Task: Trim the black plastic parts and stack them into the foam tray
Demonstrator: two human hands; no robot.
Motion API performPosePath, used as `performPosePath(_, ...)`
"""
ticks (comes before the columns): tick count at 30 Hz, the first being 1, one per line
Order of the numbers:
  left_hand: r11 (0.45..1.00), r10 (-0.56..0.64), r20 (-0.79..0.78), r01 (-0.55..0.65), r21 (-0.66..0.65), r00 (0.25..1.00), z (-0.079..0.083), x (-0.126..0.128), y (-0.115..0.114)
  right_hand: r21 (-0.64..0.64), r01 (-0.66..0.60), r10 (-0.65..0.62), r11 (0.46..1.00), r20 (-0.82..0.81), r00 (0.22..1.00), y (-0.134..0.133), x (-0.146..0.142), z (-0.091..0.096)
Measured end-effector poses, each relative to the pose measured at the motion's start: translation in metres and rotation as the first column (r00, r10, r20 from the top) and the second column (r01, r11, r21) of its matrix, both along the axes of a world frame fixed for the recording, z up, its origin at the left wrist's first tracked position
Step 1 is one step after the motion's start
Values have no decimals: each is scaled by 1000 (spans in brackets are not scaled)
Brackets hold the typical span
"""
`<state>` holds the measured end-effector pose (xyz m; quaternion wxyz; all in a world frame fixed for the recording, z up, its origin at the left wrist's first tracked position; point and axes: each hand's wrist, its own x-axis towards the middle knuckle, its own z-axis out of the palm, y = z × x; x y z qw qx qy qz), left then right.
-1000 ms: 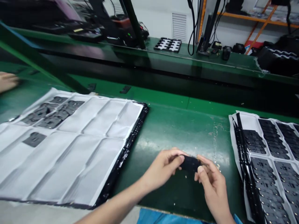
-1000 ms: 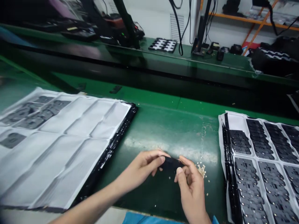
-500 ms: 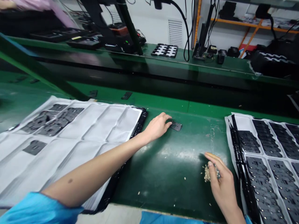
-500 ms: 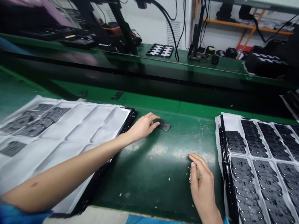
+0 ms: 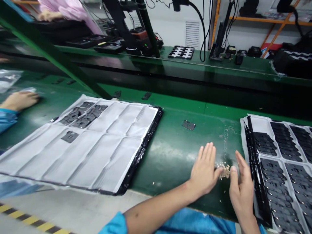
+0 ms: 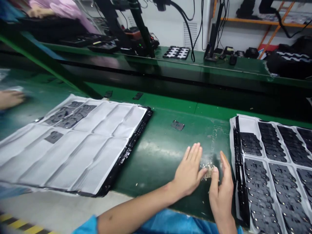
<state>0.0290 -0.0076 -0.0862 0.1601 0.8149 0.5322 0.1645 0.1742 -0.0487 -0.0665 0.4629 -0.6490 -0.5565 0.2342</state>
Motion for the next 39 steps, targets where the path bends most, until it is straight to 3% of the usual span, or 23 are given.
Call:
performPosePath(2, 999, -34, 107, 36, -20, 994, 7, 17, -6, 38, 13, -11, 999, -45, 999, -6, 1, 7)
performPosePath(4, 1000, -10, 166, 10, -4, 986, 10, -2, -17, 64, 23, -17, 998, -90, 996, -16, 4, 11)
performPosePath(6, 993, 94, 146, -103, 51, 985, 5, -49, -34, 65, 32, -24, 997, -120, 992, -28, 9, 9)
performPosePath(9, 902, 395, -1, -388, 191, 919, -13, -127, -70, 38, 33, -28, 999, -140, 990, -48, 18, -3)
performPosePath(11, 849, 496, -104, -456, 267, 862, -25, -150, -91, 17, 22, -19, 1000, -138, 990, -57, 20, -13)
performPosePath(13, 853, 496, -165, -443, 274, 853, -32, -137, -103, 2, 4, -4, 1000, -130, 991, -63, 20, -21)
performPosePath(15, 890, 432, -178, -386, 242, 884, -33, -95, -102, 5, -7, 8, 1000, -127, 992, -63, 16, -27)
performPosePath(19, 969, 224, -96, -211, 130, 970, -22, 8, -76, 40, 12, -6, 999, -137, 991, -57, 7, -31)
performPosePath(22, 997, 50, 89, -55, 53, 995, -14, 50, -56, 54, 32, -26, 998, -114, 993, -56, 7, -30)
performPosePath(24, 999, -43, 257, 38, 25, 966, -11, 54, -43, 54, 45, -40, 997, -97, 995, -58, 10, -29)
performPosePath(26, 997, -79, 361, 76, 23, 929, -8, 43, -28, 32, 40, -38, 999, -64, 997, -58, 14, -30)
performPosePath(31, 997, -77, 198, 73, 29, 977, -7, 8, 16, -48, -84, 87, 995, 65, 994, -47, 10, -35)
performPosePath(35, 971, -237, 154, 237, 14, 959, -7, 8, 7, -100, -246, 248, 964, 16, 969, -36, 5, -24)
performPosePath(37, 949, -309, 211, 315, 6, 927, -4, 6, -6, -56, -224, 223, 973, -19, 975, -34, 9, -13)
performPosePath(39, 958, -271, 344, 286, 7, 899, 1, 1, -11, 27, -131, 132, 991, -43, 990, -32, 17, -2)
